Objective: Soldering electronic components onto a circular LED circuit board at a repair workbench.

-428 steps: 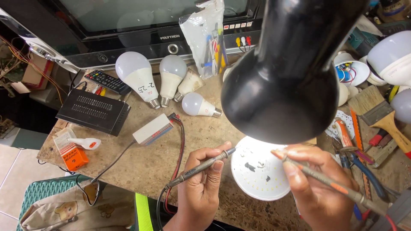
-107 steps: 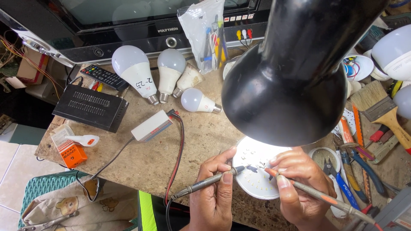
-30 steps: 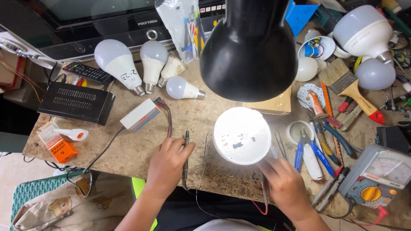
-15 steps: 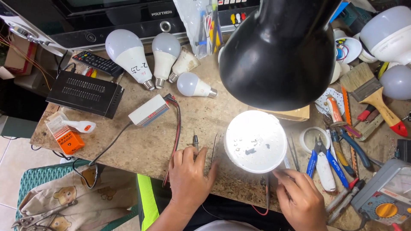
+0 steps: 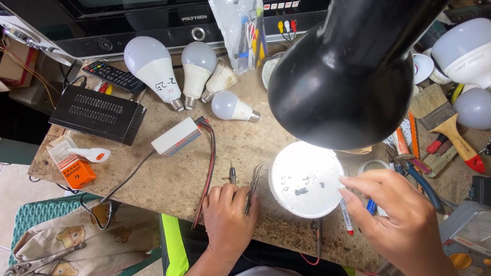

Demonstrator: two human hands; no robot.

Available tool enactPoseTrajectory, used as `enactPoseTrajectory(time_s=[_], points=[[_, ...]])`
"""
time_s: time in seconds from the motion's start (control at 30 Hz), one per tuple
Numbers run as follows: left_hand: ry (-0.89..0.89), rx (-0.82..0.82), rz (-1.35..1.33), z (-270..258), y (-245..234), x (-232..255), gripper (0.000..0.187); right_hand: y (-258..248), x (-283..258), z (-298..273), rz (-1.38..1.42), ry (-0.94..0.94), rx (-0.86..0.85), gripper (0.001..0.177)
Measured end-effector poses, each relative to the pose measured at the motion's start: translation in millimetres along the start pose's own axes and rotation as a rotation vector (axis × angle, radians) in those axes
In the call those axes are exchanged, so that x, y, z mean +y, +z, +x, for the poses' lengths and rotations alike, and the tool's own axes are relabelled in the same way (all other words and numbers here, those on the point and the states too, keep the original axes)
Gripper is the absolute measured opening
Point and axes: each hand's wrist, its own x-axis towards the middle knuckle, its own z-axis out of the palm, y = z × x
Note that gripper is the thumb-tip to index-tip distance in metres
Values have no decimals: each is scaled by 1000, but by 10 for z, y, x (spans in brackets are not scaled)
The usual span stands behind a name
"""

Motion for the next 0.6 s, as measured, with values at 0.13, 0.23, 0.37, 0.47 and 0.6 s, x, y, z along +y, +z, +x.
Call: enactPoseTrajectory(time_s=[0.13, 0.23, 0.37, 0.47, 0.6], points=[[-32, 10, -24, -5, 22, -20, 16, 60, -109, 489, 68, -239, -164, 13], [-78, -20, -66, -13, 41, -50, 16, 145, -171, 672, 8, -303, -234, 9], [-108, -19, -106, 11, 4, -85, 13, 156, -142, 635, 17, -311, -209, 10], [-157, 9, -293, 54, -73, -99, 6, 162, -63, 523, -29, -271, -161, 14], [-241, 9, -403, 72, -125, -120, 4, 162, -120, 616, 57, -245, -210, 11]])
